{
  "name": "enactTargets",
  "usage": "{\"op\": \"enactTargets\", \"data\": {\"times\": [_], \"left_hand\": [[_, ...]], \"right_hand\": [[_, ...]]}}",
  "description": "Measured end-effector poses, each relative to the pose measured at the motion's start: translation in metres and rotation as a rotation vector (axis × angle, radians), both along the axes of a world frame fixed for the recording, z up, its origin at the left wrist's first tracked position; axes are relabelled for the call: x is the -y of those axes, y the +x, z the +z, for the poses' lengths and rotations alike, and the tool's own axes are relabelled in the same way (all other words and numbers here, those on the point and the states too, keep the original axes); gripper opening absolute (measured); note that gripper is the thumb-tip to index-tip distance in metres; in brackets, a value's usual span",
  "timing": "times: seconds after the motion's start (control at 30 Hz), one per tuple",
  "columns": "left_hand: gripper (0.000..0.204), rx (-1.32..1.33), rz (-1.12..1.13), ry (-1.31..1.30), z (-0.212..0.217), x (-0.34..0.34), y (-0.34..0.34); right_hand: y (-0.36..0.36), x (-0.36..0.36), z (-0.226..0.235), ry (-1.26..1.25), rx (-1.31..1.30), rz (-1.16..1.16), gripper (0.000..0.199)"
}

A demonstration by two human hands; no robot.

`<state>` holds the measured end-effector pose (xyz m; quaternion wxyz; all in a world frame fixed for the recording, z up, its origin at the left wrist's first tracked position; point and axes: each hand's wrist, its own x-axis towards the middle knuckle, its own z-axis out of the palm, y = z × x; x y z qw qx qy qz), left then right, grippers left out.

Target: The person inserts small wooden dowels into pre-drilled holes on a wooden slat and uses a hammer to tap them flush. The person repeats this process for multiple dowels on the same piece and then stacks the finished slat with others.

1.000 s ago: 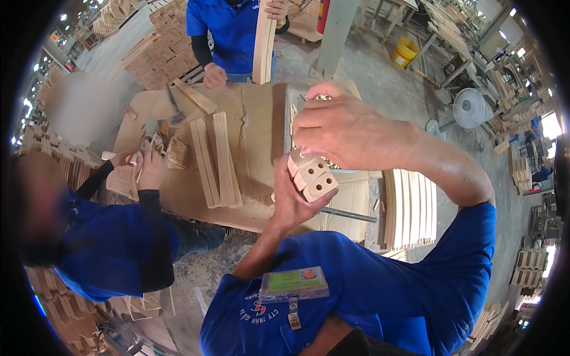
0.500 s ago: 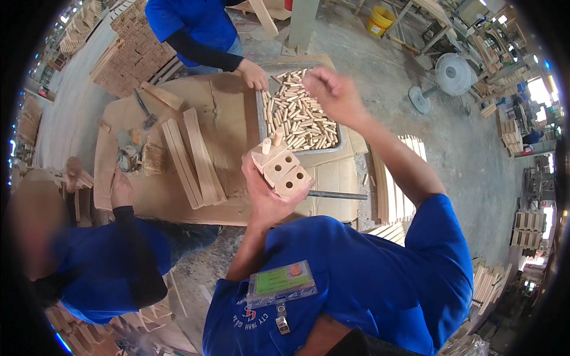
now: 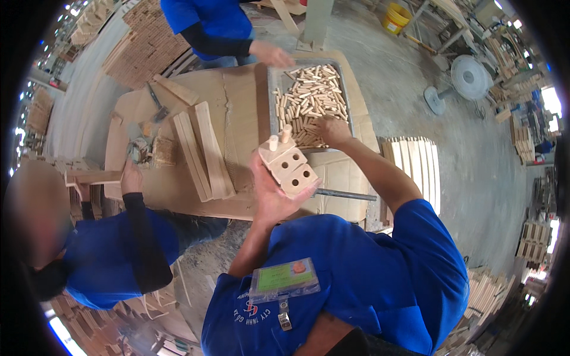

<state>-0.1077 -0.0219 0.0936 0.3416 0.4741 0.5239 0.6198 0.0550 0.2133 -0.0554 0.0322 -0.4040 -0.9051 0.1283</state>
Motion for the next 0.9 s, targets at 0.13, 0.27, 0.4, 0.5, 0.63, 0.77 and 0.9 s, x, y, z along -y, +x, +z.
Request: {"op": "enactTargets", "data": {"times": [0.13, 0.27, 0.4, 0.5, 0.63, 0.77, 0.9], "left_hand": [[0.101, 0.147, -0.012, 0.008, 0.010, -0.005, 0.006], [0.102, 0.041, 0.040, 0.092, 0.003, -0.011, 0.005], [0.105, -0.071, 0.063, 0.088, 0.001, -0.013, 0.003], [0.106, -0.157, 0.069, 0.094, 0.003, -0.014, 0.001], [0.107, -0.078, 0.057, 0.061, 0.000, -0.009, 0.001], [0.105, -0.029, 0.035, 0.072, 0.002, -0.010, 0.002], [0.105, -0.086, 0.040, 0.086, -0.001, -0.011, 0.003]], "right_hand": [[0.003, -0.003, 0.084, -0.230, -0.293, -0.026, 0.021], [0.004, 0.031, 0.236, -0.517, -0.666, 0.085, 0.014], [0.003, 0.068, 0.314, -0.412, -0.620, 0.393, 0.012], [-0.006, 0.077, 0.312, -0.177, -0.580, 0.595, 0.011], [-0.012, 0.081, 0.308, -0.163, -0.496, 0.574, 0.012], [-0.014, 0.087, 0.318, -0.055, -0.386, 0.646, 0.016], [-0.018, 0.095, 0.320, 0.055, -0.298, 0.649, 0.018]]}}
